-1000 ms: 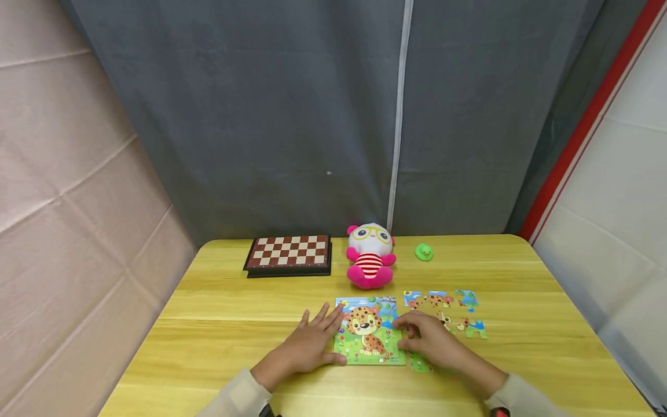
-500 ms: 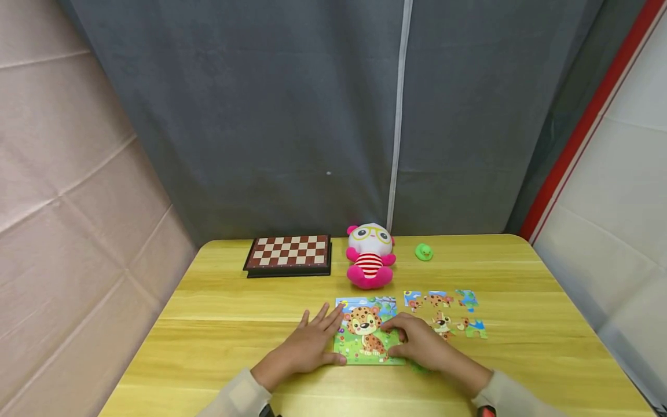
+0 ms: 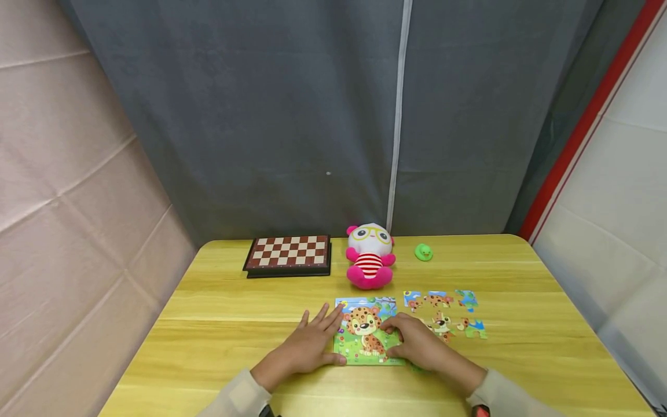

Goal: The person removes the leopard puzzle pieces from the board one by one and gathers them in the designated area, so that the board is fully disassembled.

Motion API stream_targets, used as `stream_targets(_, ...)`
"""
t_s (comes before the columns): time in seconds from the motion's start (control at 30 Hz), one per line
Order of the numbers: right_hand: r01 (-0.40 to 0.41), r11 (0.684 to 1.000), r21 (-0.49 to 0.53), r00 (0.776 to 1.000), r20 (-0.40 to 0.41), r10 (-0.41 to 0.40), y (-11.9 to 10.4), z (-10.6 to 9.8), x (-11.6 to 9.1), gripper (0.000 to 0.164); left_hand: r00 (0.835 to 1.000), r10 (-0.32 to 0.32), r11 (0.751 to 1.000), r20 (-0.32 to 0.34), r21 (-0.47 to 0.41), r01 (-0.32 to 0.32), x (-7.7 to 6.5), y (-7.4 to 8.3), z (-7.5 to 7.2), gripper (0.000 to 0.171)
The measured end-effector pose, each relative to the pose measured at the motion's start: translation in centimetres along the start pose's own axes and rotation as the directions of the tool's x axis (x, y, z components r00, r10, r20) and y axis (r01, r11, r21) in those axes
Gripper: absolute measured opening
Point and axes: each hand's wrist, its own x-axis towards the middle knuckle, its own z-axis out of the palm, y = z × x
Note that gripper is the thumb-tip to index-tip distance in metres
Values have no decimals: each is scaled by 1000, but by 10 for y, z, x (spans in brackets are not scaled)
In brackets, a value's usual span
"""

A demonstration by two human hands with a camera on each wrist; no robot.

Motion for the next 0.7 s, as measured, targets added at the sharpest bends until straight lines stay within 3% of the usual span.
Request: stream_targets(0.7,-18,1000,10,1000,1,18,-8,-2,-1,41,1000,8,1000,-10,3,-8,-2,2,-3,98)
